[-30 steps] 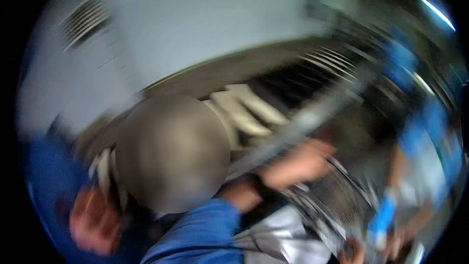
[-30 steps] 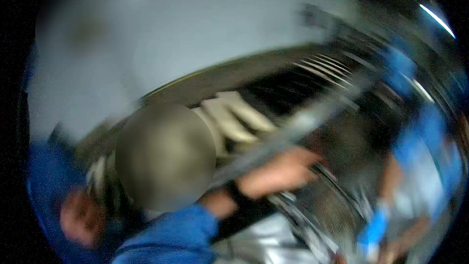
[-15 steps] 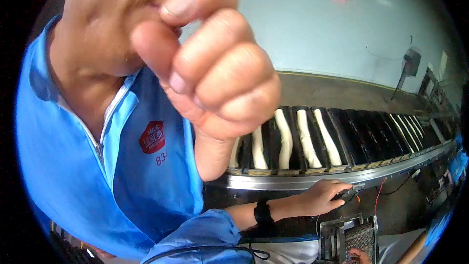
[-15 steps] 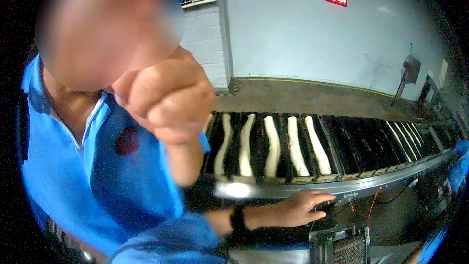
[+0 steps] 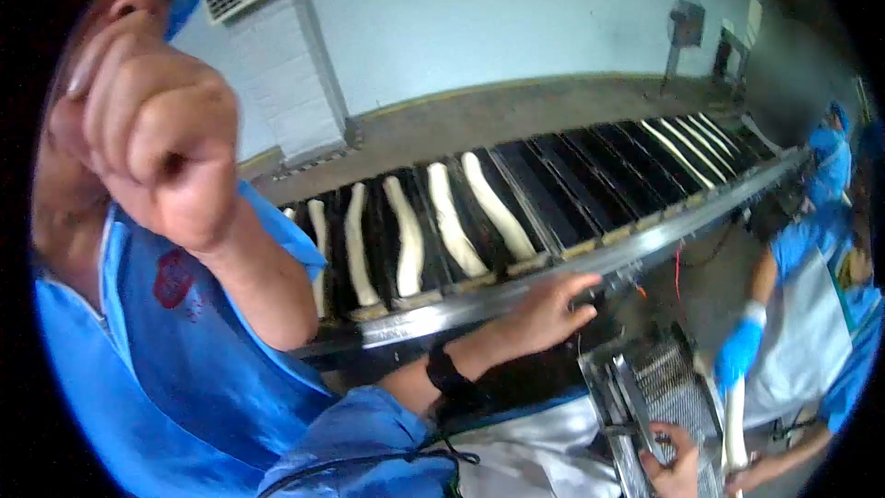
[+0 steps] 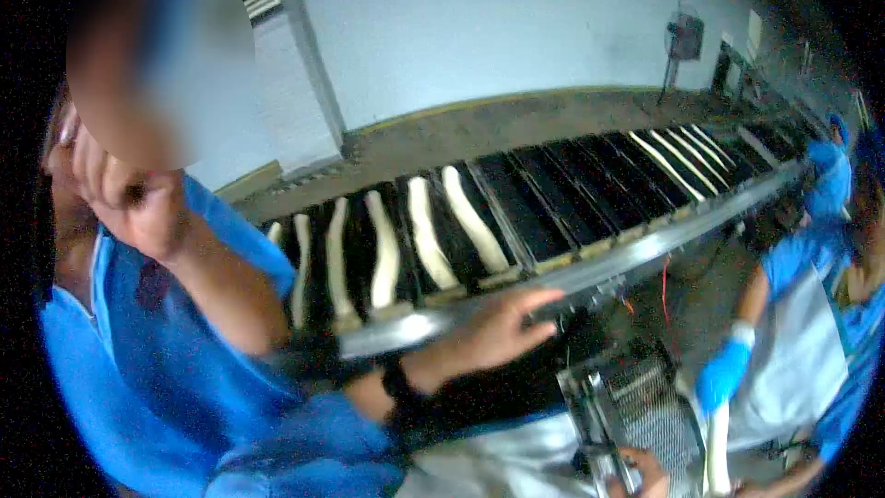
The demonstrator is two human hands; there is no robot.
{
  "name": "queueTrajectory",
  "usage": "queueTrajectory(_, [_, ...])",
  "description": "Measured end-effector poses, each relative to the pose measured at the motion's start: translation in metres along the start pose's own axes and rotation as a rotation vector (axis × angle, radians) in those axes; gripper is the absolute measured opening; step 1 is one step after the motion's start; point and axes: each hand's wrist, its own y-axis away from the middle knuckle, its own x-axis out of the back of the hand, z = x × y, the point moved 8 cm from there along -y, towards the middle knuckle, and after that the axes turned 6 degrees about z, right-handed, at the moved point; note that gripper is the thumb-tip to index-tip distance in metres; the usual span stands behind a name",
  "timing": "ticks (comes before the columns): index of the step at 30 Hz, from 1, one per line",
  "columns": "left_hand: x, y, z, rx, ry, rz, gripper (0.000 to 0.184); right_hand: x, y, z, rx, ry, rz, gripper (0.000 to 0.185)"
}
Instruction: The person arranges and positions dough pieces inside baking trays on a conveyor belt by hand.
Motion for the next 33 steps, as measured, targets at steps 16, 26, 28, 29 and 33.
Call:
queueTrajectory(16, [0.029,0.005,-0.120,0.512,-1.007,-0.187,0.089,0.007,-0.022,0.050,0.003,-0.097,0.029,0.040])
queueTrajectory(26, [0.062,0.038,-0.131,0.492,-1.104,-0.161,0.078,0.008,0.027,0.118,-0.212,-0.213,0.139,0.040])
queueTrajectory(28, [0.073,0.044,-0.130,0.558,-1.144,-0.217,0.078,0.021,0.052,0.163,-0.327,-0.198,0.271,0.040])
queueTrajectory(29, [0.077,0.049,-0.132,0.564,-1.153,-0.217,0.080,0.027,0.062,0.198,-0.309,-0.177,0.298,0.040])
queueTrajectory(33, [0.092,0.061,-0.126,0.635,-1.186,-0.244,0.090,0.061,0.093,0.268,-0.284,0.322,0.376,0.039])
